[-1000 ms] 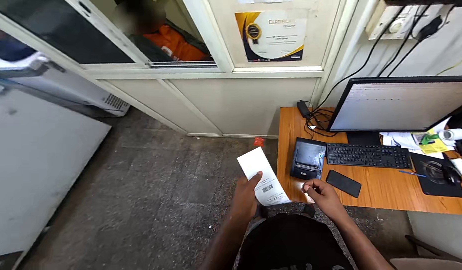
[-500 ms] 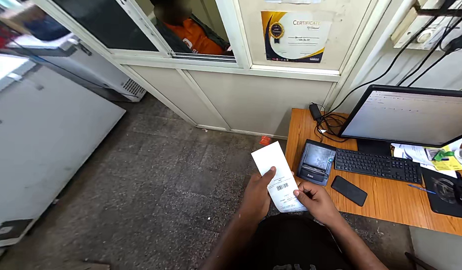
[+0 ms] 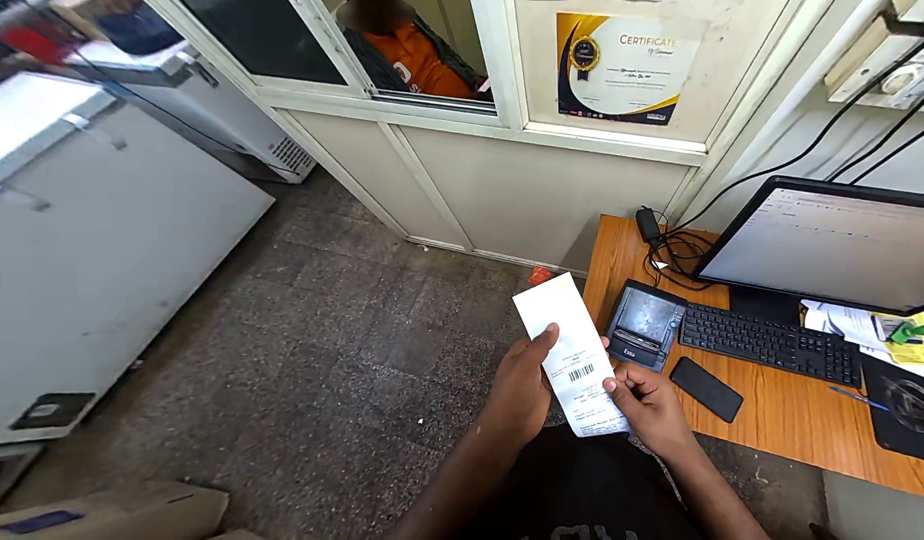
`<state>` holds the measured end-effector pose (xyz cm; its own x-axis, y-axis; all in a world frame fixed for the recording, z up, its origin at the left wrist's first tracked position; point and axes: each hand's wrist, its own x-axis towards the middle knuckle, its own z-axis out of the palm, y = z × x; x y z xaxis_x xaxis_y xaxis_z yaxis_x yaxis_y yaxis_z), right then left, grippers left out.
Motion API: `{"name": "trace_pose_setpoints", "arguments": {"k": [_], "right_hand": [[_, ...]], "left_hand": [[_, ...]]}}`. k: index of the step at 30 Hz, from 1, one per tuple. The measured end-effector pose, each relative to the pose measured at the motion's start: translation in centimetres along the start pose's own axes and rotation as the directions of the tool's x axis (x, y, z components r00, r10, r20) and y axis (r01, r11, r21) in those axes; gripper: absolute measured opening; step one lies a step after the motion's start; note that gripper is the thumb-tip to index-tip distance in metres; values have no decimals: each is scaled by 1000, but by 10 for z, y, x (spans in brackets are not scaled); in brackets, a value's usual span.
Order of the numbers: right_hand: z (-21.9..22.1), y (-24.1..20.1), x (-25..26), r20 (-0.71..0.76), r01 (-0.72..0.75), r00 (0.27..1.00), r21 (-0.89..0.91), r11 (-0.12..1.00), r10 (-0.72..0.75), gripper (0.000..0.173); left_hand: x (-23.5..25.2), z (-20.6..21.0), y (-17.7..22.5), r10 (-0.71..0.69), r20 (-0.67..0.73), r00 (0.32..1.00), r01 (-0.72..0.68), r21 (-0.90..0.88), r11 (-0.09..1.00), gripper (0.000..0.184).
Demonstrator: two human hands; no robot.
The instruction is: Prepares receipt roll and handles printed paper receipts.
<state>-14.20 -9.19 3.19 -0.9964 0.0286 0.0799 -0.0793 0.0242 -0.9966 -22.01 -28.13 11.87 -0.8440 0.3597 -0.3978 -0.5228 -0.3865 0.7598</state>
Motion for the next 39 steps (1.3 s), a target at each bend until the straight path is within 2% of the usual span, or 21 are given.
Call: {"name": "trace_pose_setpoints", "arguments": {"k": [5, 33, 39], "right_hand": [[1, -1, 0, -13, 11, 1000, 3, 1000, -11, 23], [2, -2, 0, -21, 42, 999, 16, 999, -41, 22], [1, -4, -1, -31, 41, 999, 27, 999, -40, 22]], "left_hand": [[0, 0, 2, -1, -46, 999, 2, 5, 1000, 42], [3, -1, -1, -14, -75, 997, 15, 15, 1000, 41], [4, -3, -3, 2, -35, 999, -1, 22, 1000, 30]]}}
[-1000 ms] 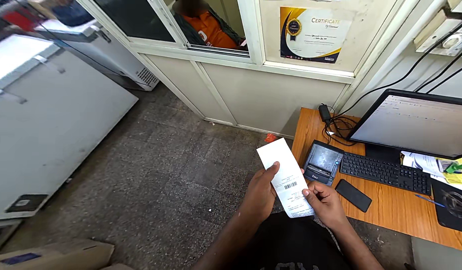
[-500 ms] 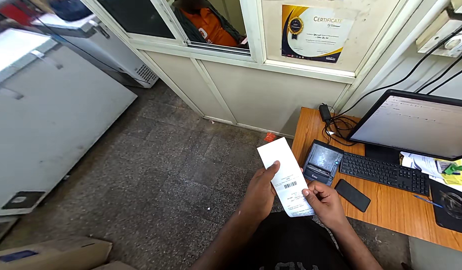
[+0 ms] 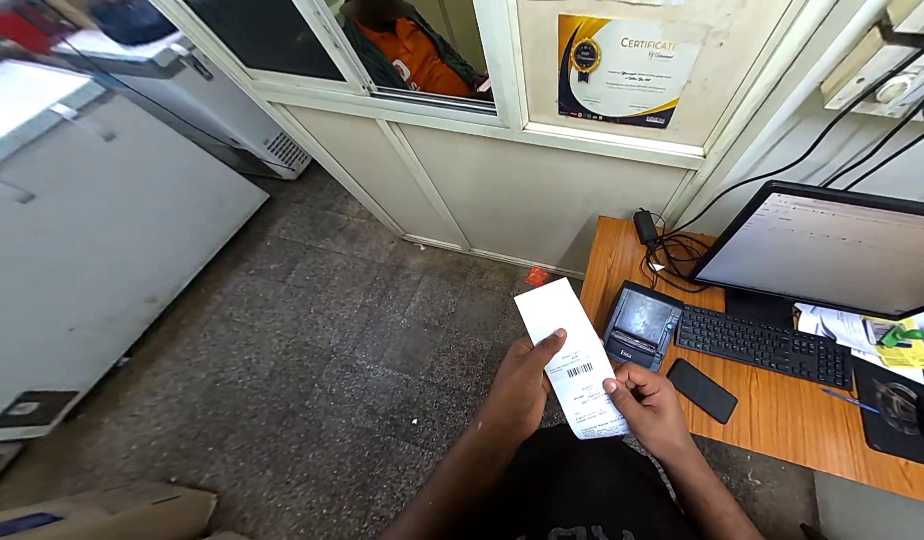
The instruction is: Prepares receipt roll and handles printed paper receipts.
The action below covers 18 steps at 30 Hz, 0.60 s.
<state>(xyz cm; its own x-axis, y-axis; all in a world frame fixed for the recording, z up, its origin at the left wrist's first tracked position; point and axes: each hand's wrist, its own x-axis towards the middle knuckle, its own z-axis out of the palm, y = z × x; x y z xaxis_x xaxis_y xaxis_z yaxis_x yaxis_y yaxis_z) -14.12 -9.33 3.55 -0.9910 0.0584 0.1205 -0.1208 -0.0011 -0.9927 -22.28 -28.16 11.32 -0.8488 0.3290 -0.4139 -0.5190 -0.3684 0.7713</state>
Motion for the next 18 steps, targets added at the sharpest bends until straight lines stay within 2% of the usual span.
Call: {"name": "trace_pose_setpoints", "arguments": {"k": [7, 11, 14, 18], "right_hand": [[4, -1, -2, -7, -19, 1000, -15, 1000, 19, 22], [8, 2, -2, 34, -86, 996, -56, 995, 88, 23], [7, 16, -5, 70, -164, 983, -96, 982, 171, 26], [5, 35, -14, 8, -258, 965, -126, 958, 261, 28]], "left_hand": [[-1, -5, -5, 33, 47, 998, -37, 98, 995, 24], [5, -11, -16, 98, -29, 995, -89, 230, 969, 23], [13, -23, -26, 122, -94, 988, -95, 250, 964, 24], [24, -42, -28, 90, -166, 982, -48, 240, 970, 25]]}}
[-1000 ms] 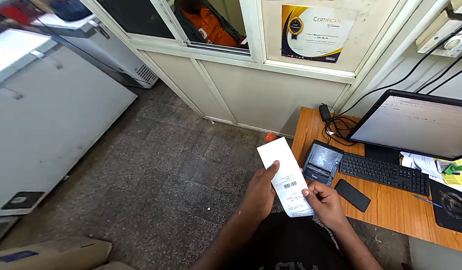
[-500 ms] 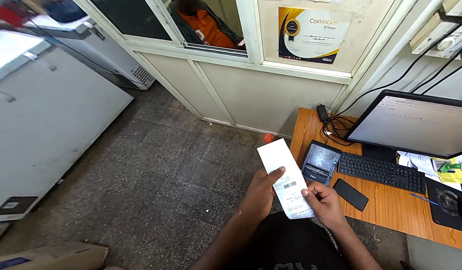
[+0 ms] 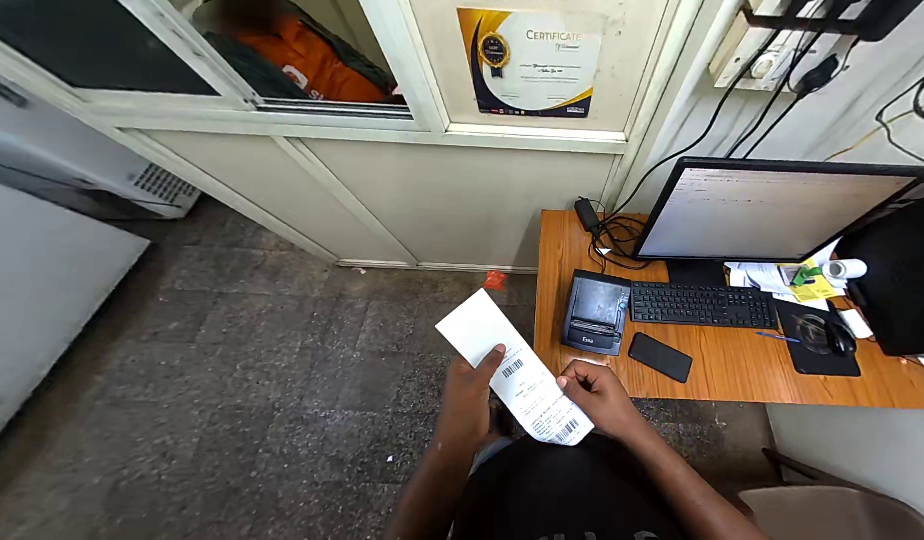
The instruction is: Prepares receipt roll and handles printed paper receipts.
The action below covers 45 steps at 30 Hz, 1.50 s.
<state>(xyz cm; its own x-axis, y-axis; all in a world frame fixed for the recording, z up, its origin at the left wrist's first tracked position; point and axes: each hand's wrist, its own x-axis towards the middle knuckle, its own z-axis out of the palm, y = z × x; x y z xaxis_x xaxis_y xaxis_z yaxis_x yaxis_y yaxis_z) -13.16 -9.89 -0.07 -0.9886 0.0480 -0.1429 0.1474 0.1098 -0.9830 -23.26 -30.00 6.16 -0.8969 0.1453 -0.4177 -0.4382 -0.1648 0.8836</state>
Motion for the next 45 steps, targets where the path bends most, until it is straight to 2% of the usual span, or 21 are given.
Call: {"name": "trace_pose_setpoints", "arguments": {"k": [4, 8, 12, 15, 18, 19, 21, 23, 24, 27, 29, 35, 39, 41, 45], "right_hand": [[4, 21, -12, -118, -114, 987, -31, 993, 110, 28], [16, 22, -35, -204, -203, 958, 11, 979, 201, 25], [32, 19, -64, -277, -180, 942, 61, 982, 189, 21], [32, 24, -84, -320, -154, 932, 86, 984, 174, 19], [13, 29, -94, -337, -42, 940, 39, 998, 52, 15], [2, 30, -95, -319, 13, 948, -4, 1000, -14, 16], [-22, 21, -94, -230, 121, 965, -35, 992, -126, 30], [-41, 5, -94, -104, 170, 980, 9, 985, -168, 46], [-50, -5, -95, -50, 175, 984, 43, 984, -173, 48], [-64, -35, -107, 42, 154, 986, 173, 973, -163, 21], [-67, -51, -116, 74, 168, 980, 201, 965, -186, 16], [-53, -82, -125, 104, 260, 945, 334, 906, -310, 16], [-29, -96, -124, 97, 296, 934, 333, 896, -344, 16], [-16, -102, -122, 95, 305, 931, 332, 893, -353, 15], [2, -110, -118, 101, 349, 912, 318, 881, -398, 14]], "left_hand": [[16, -16, -8, -15, 6, 1000, 14, 35, 999, 28], [27, -31, -14, -73, 93, 993, 70, 34, 997, 30], [28, -29, -17, -166, 174, 971, 153, 84, 985, 28], [18, -20, -17, -182, 197, 963, 163, 110, 981, 32], [-6, 1, -15, -148, 180, 972, 131, 106, 986, 32], [-18, 10, -16, -135, 170, 976, 123, 81, 989, 31], [-47, 33, -16, -109, 125, 986, 108, 13, 994, 30], [-77, 57, -14, -79, 79, 994, 82, -41, 996, 30], [-90, 69, -12, -52, 67, 996, 56, -59, 997, 30], [-125, 94, -5, 82, 59, 995, -77, -79, 994, 28], [-144, 101, 1, 167, 46, 985, -163, -90, 983, 27], [-176, 92, 19, 317, 5, 949, -311, -172, 935, 29], [-187, 74, 30, 375, 115, 920, -311, -366, 877, 34], [-196, 62, 33, 420, 158, 894, -335, -387, 859, 32], [-208, 43, 29, 463, 164, 871, -386, -353, 852, 43]]}}
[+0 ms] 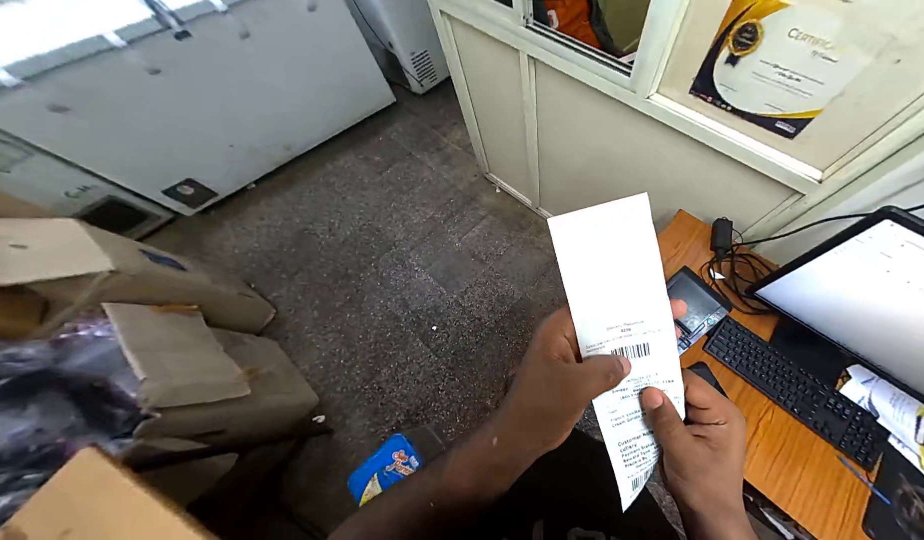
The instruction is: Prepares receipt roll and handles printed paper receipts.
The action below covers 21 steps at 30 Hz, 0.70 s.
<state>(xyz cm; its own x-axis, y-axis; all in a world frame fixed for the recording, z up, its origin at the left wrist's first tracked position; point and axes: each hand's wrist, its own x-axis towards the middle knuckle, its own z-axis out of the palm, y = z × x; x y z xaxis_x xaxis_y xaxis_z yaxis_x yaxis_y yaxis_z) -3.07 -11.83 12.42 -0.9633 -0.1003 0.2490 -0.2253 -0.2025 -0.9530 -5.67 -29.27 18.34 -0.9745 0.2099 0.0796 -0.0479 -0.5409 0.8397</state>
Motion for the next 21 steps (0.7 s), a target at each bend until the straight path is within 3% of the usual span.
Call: {"name": "trace_pose_setpoints", "arguments": {"k": [9, 21], "right_hand": [[21, 2, 11, 26, 21, 999, -12, 1000, -20, 14], [14, 1, 4, 5, 11, 1000, -5, 1000, -11, 14]], "left_hand": [[-5, -14, 6, 31, -36, 999, -29, 51, 998, 40], [-1, -6, -1, 36, -49, 998, -32, 90, 995, 47]]}}
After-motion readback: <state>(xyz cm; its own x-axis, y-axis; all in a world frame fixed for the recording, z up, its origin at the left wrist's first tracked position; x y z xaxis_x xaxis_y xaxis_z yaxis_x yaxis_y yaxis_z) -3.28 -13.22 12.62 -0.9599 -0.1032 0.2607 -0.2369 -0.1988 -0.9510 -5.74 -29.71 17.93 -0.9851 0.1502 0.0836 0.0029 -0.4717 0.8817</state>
